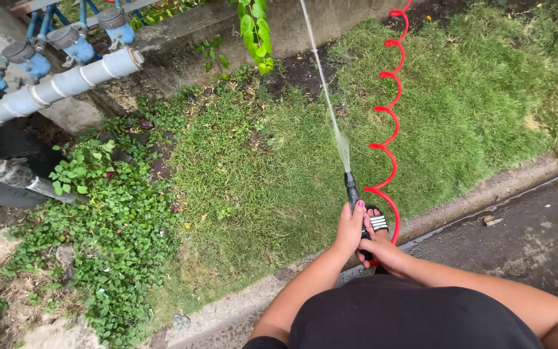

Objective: Watering grass and plants along a sidewalk using a spray nozzle and a coiled hose.

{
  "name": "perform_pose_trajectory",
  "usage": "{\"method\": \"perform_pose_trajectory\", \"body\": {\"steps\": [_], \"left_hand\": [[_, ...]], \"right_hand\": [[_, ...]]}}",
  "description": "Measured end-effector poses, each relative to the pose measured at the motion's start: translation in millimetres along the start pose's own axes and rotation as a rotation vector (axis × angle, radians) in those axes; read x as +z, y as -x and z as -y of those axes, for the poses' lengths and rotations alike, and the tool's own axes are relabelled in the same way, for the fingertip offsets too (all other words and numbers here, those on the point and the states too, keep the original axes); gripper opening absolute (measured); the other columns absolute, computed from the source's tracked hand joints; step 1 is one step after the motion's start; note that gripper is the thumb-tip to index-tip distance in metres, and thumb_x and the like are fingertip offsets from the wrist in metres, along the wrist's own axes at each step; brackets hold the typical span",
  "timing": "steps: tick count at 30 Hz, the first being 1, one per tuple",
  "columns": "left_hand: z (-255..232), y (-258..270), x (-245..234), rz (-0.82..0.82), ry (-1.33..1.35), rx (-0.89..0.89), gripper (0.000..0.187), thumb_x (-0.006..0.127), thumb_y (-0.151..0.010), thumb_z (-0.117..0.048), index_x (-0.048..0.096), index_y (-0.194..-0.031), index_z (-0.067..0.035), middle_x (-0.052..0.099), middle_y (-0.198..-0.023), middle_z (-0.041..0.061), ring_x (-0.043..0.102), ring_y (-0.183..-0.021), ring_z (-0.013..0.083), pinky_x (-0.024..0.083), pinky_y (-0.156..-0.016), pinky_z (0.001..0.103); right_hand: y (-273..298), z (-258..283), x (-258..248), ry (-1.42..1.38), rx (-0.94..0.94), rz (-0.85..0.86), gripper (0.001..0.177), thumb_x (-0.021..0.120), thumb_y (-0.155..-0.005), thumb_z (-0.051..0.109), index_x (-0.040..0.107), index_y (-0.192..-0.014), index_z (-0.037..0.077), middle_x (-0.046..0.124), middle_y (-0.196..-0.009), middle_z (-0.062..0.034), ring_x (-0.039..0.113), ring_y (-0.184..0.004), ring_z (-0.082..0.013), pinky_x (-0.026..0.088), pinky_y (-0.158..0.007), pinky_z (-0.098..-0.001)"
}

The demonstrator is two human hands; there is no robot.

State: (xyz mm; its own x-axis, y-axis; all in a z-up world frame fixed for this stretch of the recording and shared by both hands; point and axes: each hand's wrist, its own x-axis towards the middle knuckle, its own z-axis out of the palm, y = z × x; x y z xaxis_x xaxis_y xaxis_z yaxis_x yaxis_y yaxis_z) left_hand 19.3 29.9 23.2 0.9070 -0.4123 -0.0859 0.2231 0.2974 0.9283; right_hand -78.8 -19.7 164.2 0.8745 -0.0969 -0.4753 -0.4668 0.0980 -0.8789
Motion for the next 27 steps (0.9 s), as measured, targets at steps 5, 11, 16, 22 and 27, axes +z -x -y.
{"method": "perform_pose_trajectory", "body": {"steps": [5, 11, 16, 22, 27], "left_hand": [[-3, 3, -4, -0.036, 0.002, -0.003, 0.038, 0.049, -0.114, -0.039, 0.052, -0.100, -0.004, 0.061, -0.060, 0.011, 0.065, -0.046, 0.0180, 0.057, -0.040, 0.027], [-2, 6, -13, -0.089, 0.066, -0.045, 0.040, 0.048, -0.113, -0.042, 0.051, -0.098, -0.005, 0.060, -0.061, 0.010, 0.065, -0.046, 0.0186, 0.059, -0.040, 0.030], [-10, 7, -15, -0.093, 0.051, 0.001, 0.039, 0.051, -0.113, -0.042, 0.051, -0.100, -0.005, 0.060, -0.061, 0.009, 0.065, -0.047, 0.0189, 0.060, -0.042, 0.032], [-13, 19, -28, -0.131, 0.069, -0.026, 0.041, 0.050, -0.113, -0.043, 0.050, -0.099, -0.004, 0.059, -0.061, 0.009, 0.064, -0.046, 0.0182, 0.060, -0.041, 0.033], [-26, 22, -29, -0.106, 0.013, 0.011, 0.040, 0.052, -0.113, -0.042, 0.051, -0.100, -0.005, 0.060, -0.060, 0.009, 0.064, -0.045, 0.0184, 0.060, -0.040, 0.033]], "right_hand": [[-19, -26, -6, 0.007, -0.011, 0.002, 0.023, 0.067, -0.076, 0.017, 0.066, -0.059, 0.002, 0.056, -0.048, -0.0127, 0.057, -0.036, -0.0208, 0.030, -0.041, -0.0261], [-31, -47, -4, 0.041, -0.016, -0.005, 0.028, 0.068, -0.076, 0.018, 0.063, -0.053, 0.002, 0.052, -0.043, -0.0127, 0.053, -0.032, -0.0209, 0.030, -0.038, -0.0275], [-40, -53, -3, 0.167, 0.005, 0.062, 0.034, 0.066, -0.079, 0.028, 0.065, -0.056, 0.003, 0.050, -0.040, -0.0112, 0.043, -0.037, -0.0150, 0.025, -0.041, -0.0251], [-34, -59, 7, 0.168, 0.046, 0.126, 0.035, 0.066, -0.079, 0.030, 0.064, -0.057, 0.002, 0.049, -0.039, -0.0123, 0.038, -0.037, -0.0142, 0.025, -0.040, -0.0273], [-42, -68, 11, 0.098, 0.000, 0.152, 0.030, 0.065, -0.081, 0.026, 0.064, -0.062, 0.003, 0.052, -0.045, -0.0121, 0.046, -0.038, -0.0159, 0.028, -0.041, -0.0260]]}}
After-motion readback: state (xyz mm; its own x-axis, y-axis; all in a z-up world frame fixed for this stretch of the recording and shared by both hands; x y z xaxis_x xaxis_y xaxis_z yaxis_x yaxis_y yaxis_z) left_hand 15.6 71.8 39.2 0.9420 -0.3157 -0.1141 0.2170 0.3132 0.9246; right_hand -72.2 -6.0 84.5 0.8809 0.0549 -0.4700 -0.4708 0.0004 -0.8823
